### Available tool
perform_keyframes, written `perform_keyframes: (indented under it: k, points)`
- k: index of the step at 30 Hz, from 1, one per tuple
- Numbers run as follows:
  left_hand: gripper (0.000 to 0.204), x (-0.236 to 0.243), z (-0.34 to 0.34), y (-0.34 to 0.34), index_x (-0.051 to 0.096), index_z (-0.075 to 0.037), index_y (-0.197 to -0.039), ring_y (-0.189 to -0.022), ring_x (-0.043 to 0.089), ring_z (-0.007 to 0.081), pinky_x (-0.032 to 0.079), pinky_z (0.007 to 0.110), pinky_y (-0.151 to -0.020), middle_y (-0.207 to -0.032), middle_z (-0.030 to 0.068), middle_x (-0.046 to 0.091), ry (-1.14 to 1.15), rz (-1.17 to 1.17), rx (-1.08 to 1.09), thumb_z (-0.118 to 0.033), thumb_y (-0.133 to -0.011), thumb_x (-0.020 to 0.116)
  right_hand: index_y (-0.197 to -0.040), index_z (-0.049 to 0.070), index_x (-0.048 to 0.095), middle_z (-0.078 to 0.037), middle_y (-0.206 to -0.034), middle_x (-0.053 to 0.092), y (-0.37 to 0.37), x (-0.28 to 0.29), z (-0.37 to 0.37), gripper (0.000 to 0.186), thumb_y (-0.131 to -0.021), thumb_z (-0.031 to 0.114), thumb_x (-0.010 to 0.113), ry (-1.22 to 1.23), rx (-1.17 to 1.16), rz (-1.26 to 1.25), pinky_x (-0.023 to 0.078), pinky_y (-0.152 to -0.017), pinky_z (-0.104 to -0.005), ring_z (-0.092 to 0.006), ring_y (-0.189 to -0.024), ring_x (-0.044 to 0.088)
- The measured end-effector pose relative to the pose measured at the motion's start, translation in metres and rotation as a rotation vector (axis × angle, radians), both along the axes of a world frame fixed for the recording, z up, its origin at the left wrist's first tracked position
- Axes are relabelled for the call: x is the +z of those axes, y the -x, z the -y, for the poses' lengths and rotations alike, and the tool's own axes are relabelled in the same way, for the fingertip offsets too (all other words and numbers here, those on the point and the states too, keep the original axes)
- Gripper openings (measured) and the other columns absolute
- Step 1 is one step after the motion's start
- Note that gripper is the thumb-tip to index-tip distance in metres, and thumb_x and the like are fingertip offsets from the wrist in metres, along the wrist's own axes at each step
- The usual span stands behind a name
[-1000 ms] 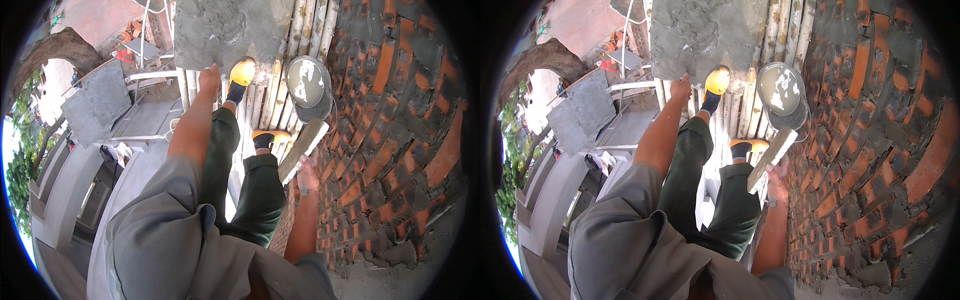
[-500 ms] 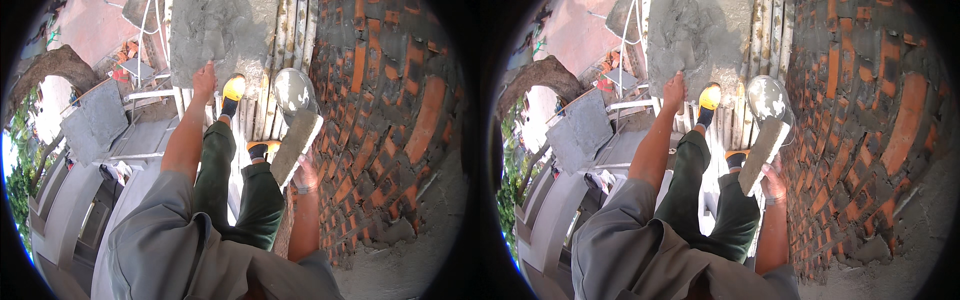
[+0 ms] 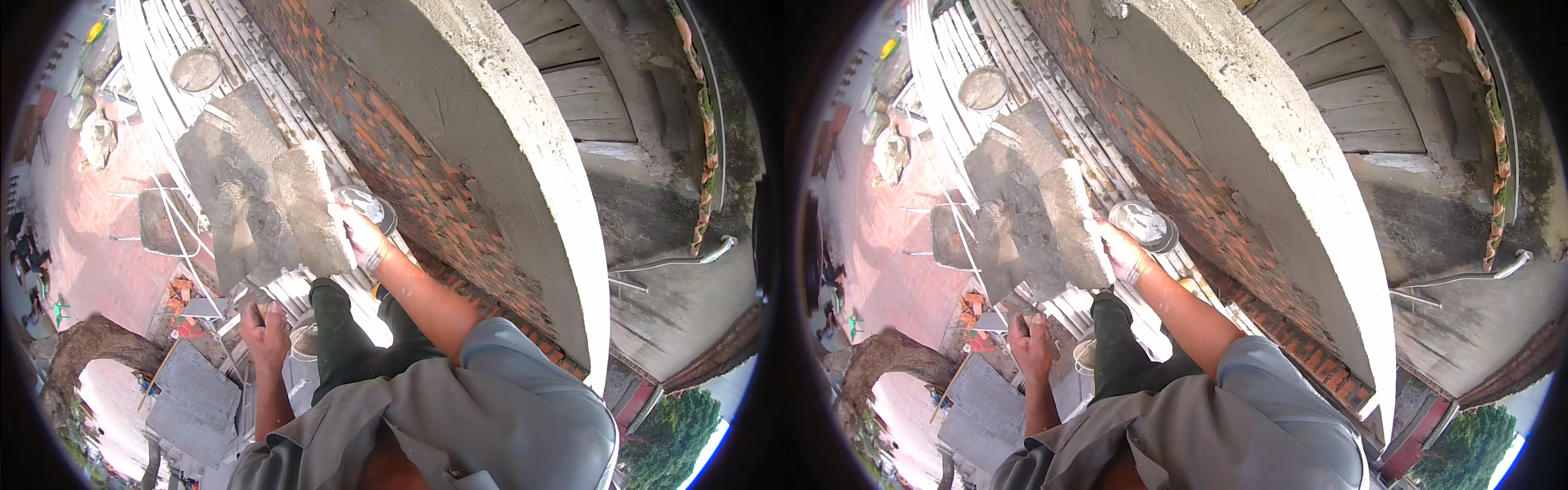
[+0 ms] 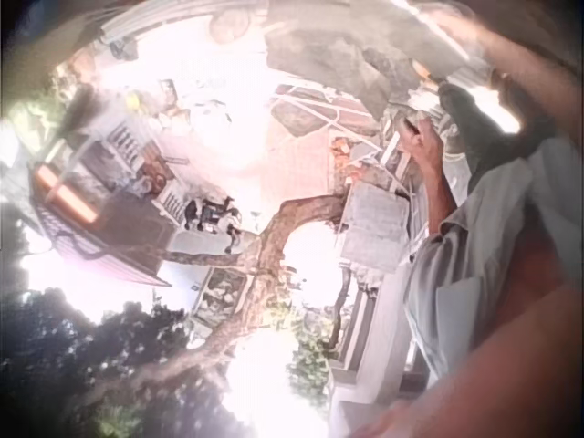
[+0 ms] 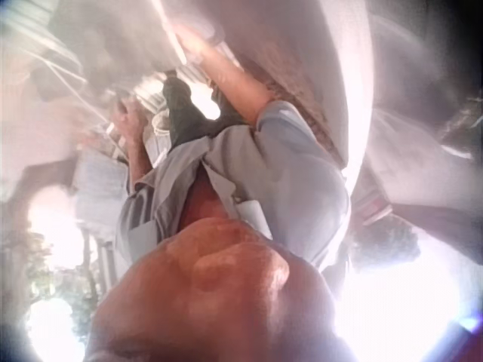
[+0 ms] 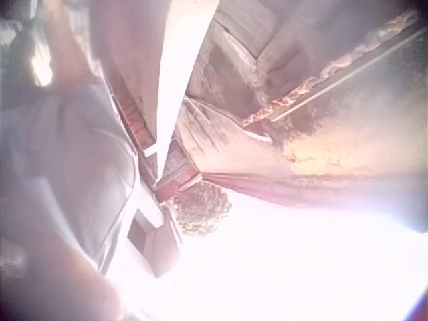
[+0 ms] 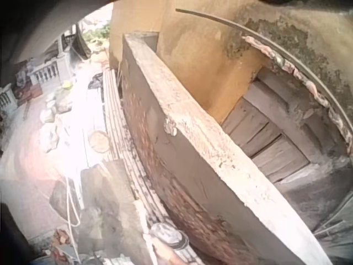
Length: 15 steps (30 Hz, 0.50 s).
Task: The person applies wet cement to a curved brick wall using a trowel and a bucket, then smooths the surface with a rectangular float. The person repeatedly scoops cement, applies it to the wall, and levels it while standing on a bamboo scaffold.
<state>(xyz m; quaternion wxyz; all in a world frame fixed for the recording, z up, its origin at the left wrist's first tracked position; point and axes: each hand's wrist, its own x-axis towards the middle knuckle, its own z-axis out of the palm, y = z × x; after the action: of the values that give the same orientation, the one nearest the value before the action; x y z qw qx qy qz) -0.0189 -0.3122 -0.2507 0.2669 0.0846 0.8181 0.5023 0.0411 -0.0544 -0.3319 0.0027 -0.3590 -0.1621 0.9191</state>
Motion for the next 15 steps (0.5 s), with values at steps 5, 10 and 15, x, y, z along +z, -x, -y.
perform_keyframes:
  k: [5,10,15]
  points:
    - [0.032,0.066,-0.015,-0.016,0.061,0.007,-0.108,-0.080,0.064,0.0342,0.051,0.042,-0.076,-0.090,0.0218,0.065,0.094,-0.173,-0.174,-0.021,-0.096,0.070,-0.137,0.001,0.061,-0.018,-0.124,0.072,0.013,0.068,-0.009,0.055,-0.099,0.040,0.065,0.110,-0.072,-0.147,0.057,-0.098,-0.0437,-0.0286,-0.107,0.072]
    - [0.026,0.118,0.005,0.004,0.058,0.006,-0.112,-0.089,0.060,0.0339,0.048,0.042,-0.079,-0.100,0.0210,0.060,0.124,-0.536,-0.208,-0.018,-0.101,0.059,-0.143,0.001,0.056,-0.021,-0.134,0.068,-0.018,0.125,-0.031,0.061,-0.101,0.045,0.054,0.172,-0.150,-0.341,0.055,-0.103,-0.0479,-0.0347,-0.116,0.070]
    - [0.042,0.128,0.010,0.064,0.061,0.010,-0.114,-0.097,0.064,0.0524,0.050,0.056,-0.080,-0.107,0.0339,0.066,0.564,-0.477,-0.467,-0.031,-0.105,0.058,-0.148,0.002,0.052,-0.021,-0.140,0.063,-0.059,0.169,-0.042,0.066,-0.098,0.044,0.056,0.115,-0.274,-0.224,0.052,-0.108,-0.0521,-0.0380,-0.124,0.065]
